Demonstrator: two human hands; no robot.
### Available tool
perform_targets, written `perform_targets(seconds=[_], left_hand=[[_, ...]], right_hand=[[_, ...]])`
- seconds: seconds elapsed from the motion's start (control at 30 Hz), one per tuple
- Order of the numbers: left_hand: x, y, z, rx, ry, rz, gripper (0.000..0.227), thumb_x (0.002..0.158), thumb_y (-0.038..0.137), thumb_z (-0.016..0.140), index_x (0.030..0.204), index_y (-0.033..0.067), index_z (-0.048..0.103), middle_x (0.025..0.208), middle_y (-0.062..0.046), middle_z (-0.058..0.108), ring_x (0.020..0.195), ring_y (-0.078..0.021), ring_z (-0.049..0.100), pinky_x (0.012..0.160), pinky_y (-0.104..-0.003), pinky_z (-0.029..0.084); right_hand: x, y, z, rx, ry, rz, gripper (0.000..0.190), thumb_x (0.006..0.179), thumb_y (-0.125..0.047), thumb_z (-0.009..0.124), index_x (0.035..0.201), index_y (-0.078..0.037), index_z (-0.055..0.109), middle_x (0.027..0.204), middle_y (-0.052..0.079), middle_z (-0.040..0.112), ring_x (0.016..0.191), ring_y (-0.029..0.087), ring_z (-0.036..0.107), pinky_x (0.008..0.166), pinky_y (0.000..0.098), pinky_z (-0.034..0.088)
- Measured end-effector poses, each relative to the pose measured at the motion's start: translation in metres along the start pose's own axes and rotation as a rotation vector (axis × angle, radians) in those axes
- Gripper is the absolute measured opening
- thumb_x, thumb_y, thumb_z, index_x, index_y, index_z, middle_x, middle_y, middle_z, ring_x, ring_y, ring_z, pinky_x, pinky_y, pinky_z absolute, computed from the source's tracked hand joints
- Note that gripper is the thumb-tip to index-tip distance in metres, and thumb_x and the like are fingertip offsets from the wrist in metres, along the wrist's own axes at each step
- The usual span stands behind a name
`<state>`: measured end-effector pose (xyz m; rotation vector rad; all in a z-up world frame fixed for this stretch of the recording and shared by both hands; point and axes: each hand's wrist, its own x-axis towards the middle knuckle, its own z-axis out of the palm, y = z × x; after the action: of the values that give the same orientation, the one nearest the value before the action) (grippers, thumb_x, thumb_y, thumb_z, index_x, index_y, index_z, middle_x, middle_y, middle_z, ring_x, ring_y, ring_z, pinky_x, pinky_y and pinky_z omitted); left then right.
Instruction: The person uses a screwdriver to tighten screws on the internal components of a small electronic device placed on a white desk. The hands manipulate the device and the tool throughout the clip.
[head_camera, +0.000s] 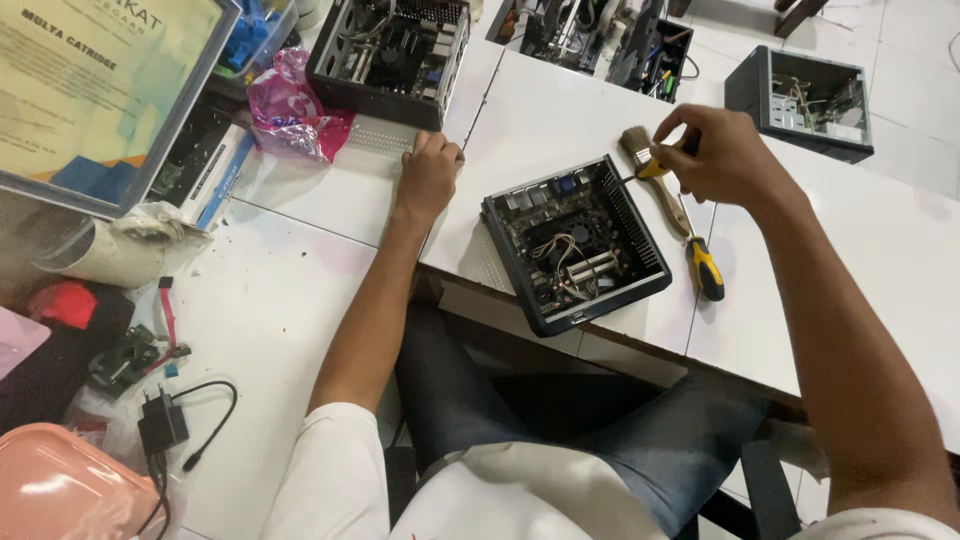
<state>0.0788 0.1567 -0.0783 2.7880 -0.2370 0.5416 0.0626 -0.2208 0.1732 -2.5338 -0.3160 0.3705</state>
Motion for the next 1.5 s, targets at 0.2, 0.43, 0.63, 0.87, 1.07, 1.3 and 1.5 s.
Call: perform_targets(seconds=[0.2,0.43,0.63,0.87,1.07,1.3,1.5], left_hand=[[0.007,-0.014,0.003,-0.155,-0.040,0.024,0.012,0.093,0.008,0.079,0.103,0.0025,0.084,0.098,-0.015,0.071,0.100,-0.0363,0.065,0.087,-0.049,0.058],[0.007,0.003,-0.017,-0.090,-0.055,-0.036,0.004,0.084,0.006,0.075,0.086,0.0049,0.078,0.090,-0.013,0.068,0.093,-0.0347,0.066,0.075,-0.049,0.059],[0.007,-0.010,-0.009,-0.156,0.001,0.003,0.013,0.073,0.014,0.082,0.084,0.0105,0.075,0.086,-0.010,0.067,0.078,-0.0330,0.067,0.072,-0.046,0.058],[0.010,-0.007,-0.026,-0.184,-0.095,0.041,0.008,0.076,0.014,0.074,0.082,0.0088,0.072,0.086,-0.011,0.068,0.078,-0.0334,0.067,0.069,-0.047,0.057],[0.014,-0.006,-0.037,-0.249,-0.202,-0.010,0.007,0.075,0.012,0.075,0.081,0.0096,0.072,0.092,-0.011,0.068,0.085,-0.0325,0.067,0.072,-0.045,0.056],[0.019,-0.001,-0.036,-0.183,-0.294,-0.069,0.009,0.067,0.015,0.077,0.074,0.0104,0.073,0.086,-0.011,0.074,0.077,-0.0315,0.070,0.068,-0.044,0.056],[0.017,-0.005,-0.043,-0.242,-0.250,-0.042,0.011,0.066,0.016,0.076,0.074,0.0087,0.072,0.078,-0.010,0.074,0.069,-0.0279,0.069,0.063,-0.042,0.054]], right_hand=[[-0.023,0.024,0.004,0.031,0.040,-0.012,0.011,0.111,-0.014,0.070,0.107,-0.004,0.074,0.068,0.015,0.070,0.047,0.022,0.058,0.048,0.0342,0.050],[-0.026,0.044,0.012,0.040,0.059,-0.011,0.012,0.113,-0.015,0.069,0.111,-0.005,0.074,0.066,0.017,0.068,0.047,0.021,0.054,0.046,0.0342,0.047],[-0.023,0.056,0.019,-0.086,0.143,-0.165,0.011,0.111,-0.013,0.069,0.118,-0.005,0.073,0.091,0.014,0.079,0.070,0.024,0.067,0.065,0.0390,0.051],[-0.026,0.061,0.024,-0.120,0.164,-0.225,0.011,0.111,-0.011,0.072,0.119,-0.003,0.073,0.091,0.015,0.078,0.073,0.024,0.069,0.066,0.0391,0.051],[-0.031,0.066,0.026,-0.128,0.174,-0.232,0.014,0.109,-0.013,0.074,0.119,-0.004,0.073,0.099,0.017,0.080,0.082,0.027,0.074,0.068,0.0390,0.054],[-0.033,0.072,0.026,-0.079,0.165,-0.176,0.011,0.108,-0.014,0.074,0.115,-0.005,0.075,0.098,0.016,0.081,0.089,0.027,0.077,0.075,0.0394,0.055],[-0.029,0.081,0.028,-0.145,0.156,-0.203,0.020,0.093,-0.016,0.090,0.108,-0.009,0.078,0.094,0.008,0.080,0.079,0.021,0.072,0.074,0.0354,0.057]])
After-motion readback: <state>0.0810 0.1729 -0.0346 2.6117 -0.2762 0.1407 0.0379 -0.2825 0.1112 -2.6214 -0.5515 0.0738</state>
